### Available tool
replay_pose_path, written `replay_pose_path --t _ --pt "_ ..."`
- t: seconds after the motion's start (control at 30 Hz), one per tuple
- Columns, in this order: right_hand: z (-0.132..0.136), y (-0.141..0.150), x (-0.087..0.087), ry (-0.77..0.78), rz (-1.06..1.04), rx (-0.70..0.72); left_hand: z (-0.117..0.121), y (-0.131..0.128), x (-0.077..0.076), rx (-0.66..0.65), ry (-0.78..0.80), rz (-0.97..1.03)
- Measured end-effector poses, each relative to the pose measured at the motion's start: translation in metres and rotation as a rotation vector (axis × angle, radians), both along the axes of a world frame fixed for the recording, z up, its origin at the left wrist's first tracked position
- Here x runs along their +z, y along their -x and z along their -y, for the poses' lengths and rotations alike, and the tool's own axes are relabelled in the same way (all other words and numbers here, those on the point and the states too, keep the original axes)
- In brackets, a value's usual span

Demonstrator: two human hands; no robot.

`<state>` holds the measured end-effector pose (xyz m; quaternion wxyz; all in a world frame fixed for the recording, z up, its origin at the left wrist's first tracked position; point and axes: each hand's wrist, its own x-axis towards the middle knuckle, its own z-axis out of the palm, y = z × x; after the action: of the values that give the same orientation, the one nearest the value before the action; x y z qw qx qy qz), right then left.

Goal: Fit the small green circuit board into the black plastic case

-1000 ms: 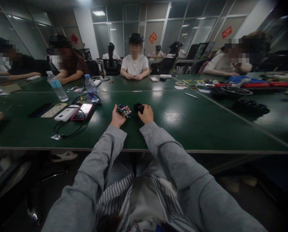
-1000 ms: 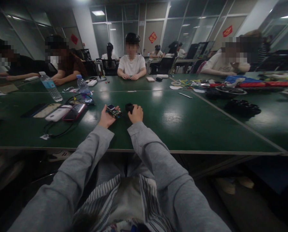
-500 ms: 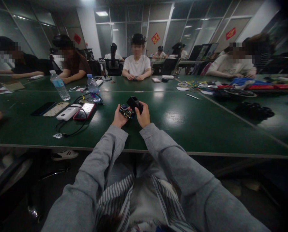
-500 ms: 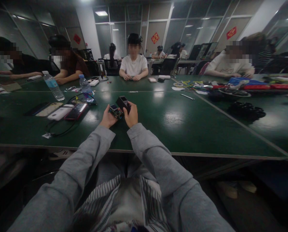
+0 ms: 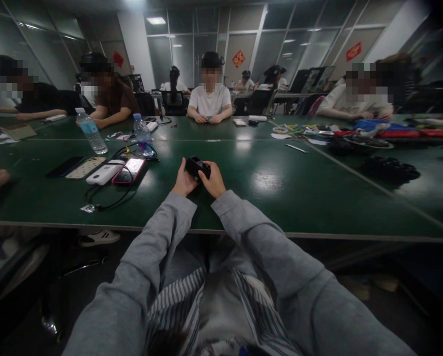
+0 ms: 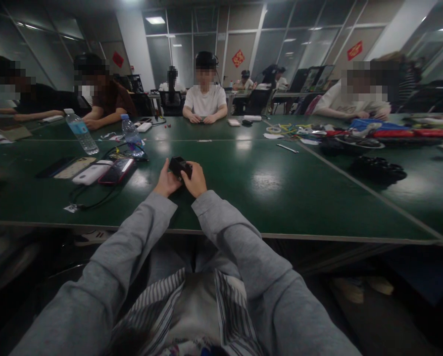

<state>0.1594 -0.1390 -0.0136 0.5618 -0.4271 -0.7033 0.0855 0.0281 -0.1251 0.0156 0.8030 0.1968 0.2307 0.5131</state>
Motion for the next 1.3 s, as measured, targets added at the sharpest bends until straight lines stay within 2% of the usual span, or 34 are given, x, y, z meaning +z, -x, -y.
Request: replay_pose_path --t 0.27,0.57,0.73,0.97,1.13,1.3 --pt "-0.004 -0.002 -0.008 0.082 0.06 0.085 -0.003 0.0 0.0 0.083 -0.001 -0.068" --pt "-0.003 0.001 -0.007 0.117 0.027 0.199 -0.007 -0.002 -0.001 0.069 -0.06 0.001" --pt "-0.005 0.001 -0.004 0.297 -0.222 0.276 -0.01 -0.004 -0.003 0.113 -0.022 -0.073" --pt "-0.005 -0.004 0.009 0.728 -0.688 0.301 0.001 -0.003 0.002 0.036 -0.204 -0.027" --pt "-0.001 -0.007 0.019 0.857 -0.82 0.421 0.008 -0.003 0.007 0.011 -0.221 -0.073" --pt "0.003 -0.009 0.022 0.896 -0.8 0.541 0.013 -0.004 0.011 0.0 -0.197 -0.092"
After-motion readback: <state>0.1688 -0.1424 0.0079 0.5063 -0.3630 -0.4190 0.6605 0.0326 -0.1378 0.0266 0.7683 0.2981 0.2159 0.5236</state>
